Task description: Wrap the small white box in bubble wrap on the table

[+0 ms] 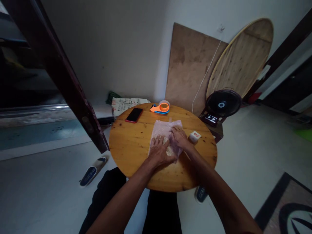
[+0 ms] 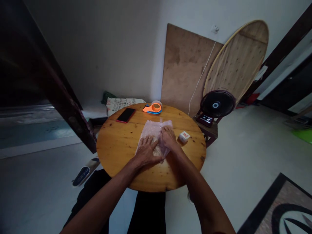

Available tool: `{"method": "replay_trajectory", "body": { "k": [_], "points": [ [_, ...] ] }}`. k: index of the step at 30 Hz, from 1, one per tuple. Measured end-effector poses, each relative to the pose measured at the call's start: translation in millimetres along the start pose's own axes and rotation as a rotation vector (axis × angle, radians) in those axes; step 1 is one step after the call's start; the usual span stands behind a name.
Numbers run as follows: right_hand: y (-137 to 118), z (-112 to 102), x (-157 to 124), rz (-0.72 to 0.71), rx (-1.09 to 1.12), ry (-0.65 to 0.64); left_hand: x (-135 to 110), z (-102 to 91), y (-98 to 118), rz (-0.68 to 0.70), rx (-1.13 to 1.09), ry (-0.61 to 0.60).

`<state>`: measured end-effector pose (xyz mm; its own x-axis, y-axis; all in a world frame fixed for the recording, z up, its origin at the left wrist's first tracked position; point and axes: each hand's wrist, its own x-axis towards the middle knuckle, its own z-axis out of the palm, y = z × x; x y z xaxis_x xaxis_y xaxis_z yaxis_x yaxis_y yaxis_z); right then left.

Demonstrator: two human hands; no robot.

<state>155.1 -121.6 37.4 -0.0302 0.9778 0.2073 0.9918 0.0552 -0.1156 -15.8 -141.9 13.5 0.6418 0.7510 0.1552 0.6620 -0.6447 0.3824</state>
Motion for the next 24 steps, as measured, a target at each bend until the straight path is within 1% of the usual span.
{"method": "replay_trajectory", "body": {
  "k": [2,5,8,12,14,17,19,21,22,24],
  "points": [
    [18,6,-1,0.019,-0.008,-0.033,0,-0.7,0,-0.009,0.0,-0.005],
    [32,12,-9,0.016,0.013,-0.003,0,-1.1,-1,-0.004,0.0,-0.008],
    [32,15,-14,0.002,0.045,0.04,1,-2.1,0,-0.01,0.0,-0.038],
    [30,16,-14,0.016,0.052,0.038,0,-7.0,1,-0.013,0.007,-0.079],
    [31,15,-14,0.009,0.07,0.041,0,-13.3,1,-0.012,0.009,-0.095],
    [33,16,-15,-0.011,0.104,0.064,2,-29.5,4,-0.008,0.045,-0.098],
    [34,16,-15,-0.004,0.121,0.075,9,-41.4,7,0.005,0.087,-0.1],
    [34,17,-15,0.012,0.135,0.079,20,-48.4,10,0.031,0.094,-0.08],
    [35,17,-14,0.017,0.14,0.08,26,-49.0,10,0.045,0.089,-0.078],
    [35,17,-14,0.02,0.145,0.083,36,-44.0,8,0.068,0.073,-0.098]
  ]
}}
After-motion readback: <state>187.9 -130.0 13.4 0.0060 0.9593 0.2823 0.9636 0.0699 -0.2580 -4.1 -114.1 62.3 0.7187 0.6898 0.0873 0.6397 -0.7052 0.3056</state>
